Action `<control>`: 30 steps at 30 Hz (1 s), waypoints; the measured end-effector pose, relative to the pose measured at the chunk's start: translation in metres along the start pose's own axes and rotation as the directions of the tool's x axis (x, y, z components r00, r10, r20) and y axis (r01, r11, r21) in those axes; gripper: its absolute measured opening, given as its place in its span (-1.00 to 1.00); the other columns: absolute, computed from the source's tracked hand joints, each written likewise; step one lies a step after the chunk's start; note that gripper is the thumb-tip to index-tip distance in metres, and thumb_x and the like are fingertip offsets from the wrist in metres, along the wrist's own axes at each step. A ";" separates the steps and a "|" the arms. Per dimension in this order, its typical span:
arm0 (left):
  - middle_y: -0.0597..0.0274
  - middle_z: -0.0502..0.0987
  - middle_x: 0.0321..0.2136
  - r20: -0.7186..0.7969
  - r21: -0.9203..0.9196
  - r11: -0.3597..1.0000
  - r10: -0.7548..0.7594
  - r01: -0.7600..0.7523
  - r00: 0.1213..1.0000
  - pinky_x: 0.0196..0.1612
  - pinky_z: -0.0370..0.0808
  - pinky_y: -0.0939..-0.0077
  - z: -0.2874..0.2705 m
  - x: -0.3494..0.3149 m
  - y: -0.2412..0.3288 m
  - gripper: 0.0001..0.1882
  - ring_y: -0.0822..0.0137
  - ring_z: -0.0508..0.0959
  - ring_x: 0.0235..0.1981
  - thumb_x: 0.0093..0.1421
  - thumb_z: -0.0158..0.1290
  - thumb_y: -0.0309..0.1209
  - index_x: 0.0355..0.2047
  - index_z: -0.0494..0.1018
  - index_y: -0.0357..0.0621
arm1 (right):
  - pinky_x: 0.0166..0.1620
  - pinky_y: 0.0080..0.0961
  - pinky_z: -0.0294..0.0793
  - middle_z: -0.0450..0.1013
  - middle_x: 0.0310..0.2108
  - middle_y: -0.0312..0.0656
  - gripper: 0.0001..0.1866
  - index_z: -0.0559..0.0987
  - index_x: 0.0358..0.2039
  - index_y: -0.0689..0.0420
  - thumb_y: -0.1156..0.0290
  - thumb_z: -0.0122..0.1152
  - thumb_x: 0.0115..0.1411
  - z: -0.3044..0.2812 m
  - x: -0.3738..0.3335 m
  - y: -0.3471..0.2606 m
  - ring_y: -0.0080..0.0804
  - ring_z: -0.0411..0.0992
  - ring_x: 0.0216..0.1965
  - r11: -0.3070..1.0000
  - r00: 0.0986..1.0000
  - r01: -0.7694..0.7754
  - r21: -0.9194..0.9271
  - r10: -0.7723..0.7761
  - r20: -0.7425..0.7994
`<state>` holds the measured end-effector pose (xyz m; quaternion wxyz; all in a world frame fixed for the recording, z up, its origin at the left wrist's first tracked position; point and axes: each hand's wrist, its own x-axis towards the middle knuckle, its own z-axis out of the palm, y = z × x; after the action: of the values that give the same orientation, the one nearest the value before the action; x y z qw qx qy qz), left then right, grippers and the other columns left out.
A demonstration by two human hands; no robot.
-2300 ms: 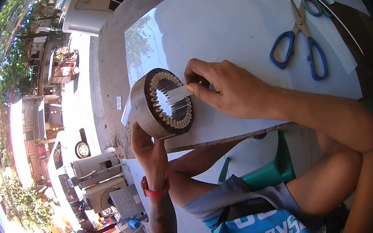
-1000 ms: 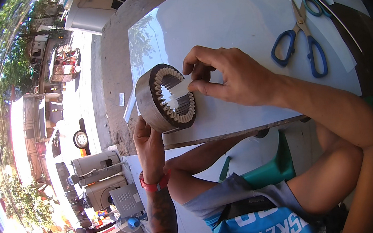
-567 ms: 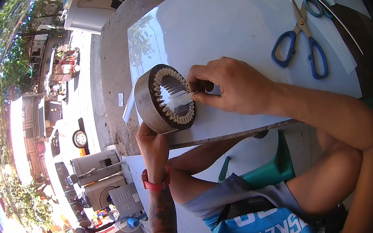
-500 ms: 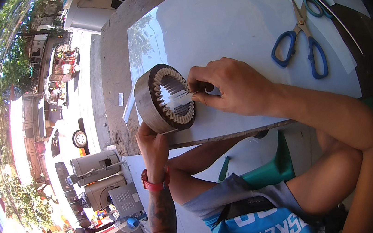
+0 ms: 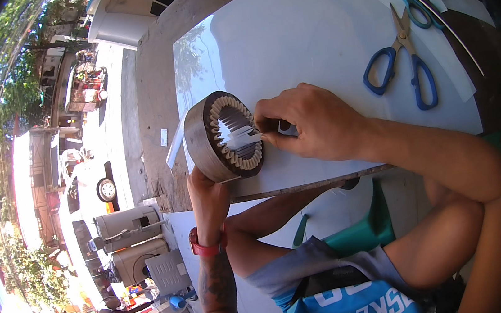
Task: The person cuts small rectangular pieces of white material using scissors and inserts them into the slots of a cylindrical metal rotor. The person repeats this process, cutting and inserting multiple pieces into the rotor's slots.
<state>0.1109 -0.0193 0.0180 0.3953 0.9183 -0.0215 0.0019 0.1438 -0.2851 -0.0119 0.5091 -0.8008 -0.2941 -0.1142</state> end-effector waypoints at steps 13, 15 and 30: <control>0.00 0.58 0.09 -0.057 -0.347 0.938 -0.032 0.011 0.998 0.16 0.49 0.42 0.021 -0.048 -0.002 -0.38 0.31 0.54 0.14 0.33 0.17 -0.62 0.34 0.19 -0.27 | -0.12 -0.10 0.61 0.63 -0.41 0.05 -0.75 0.55 -0.16 0.23 0.49 0.34 0.14 -0.004 -0.012 -0.014 0.04 0.64 -0.33 0.995 0.995 -0.098 0.004 0.098 0.026; -0.01 0.57 0.10 -0.045 -0.353 0.936 -0.039 0.021 0.998 0.16 0.49 0.42 0.021 -0.050 -0.001 -0.35 0.29 0.54 0.14 0.33 0.17 -0.62 0.36 0.15 -0.26 | -0.09 -0.09 0.59 0.63 -0.42 0.04 -0.74 0.54 -0.17 0.22 0.50 0.35 0.12 -0.001 -0.013 -0.017 0.04 0.63 -0.34 0.997 0.997 -0.068 -0.018 0.069 0.025; -0.04 0.63 0.04 -0.044 -0.330 0.944 -0.030 0.014 0.999 0.09 0.52 0.45 0.020 -0.047 0.002 -0.29 0.28 0.61 0.07 0.34 0.17 -0.61 0.41 0.09 -0.24 | 0.01 -0.09 0.50 0.61 -0.34 -0.10 -0.73 0.51 -0.15 0.12 0.49 0.33 0.13 0.006 -0.017 -0.020 -0.04 0.60 -0.25 0.996 0.996 -0.080 -0.043 0.082 0.044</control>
<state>0.0639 -0.0335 0.0054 0.5438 0.8391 -0.0017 0.0163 0.1174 -0.2796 -0.0080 0.4897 -0.8249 -0.2705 -0.0811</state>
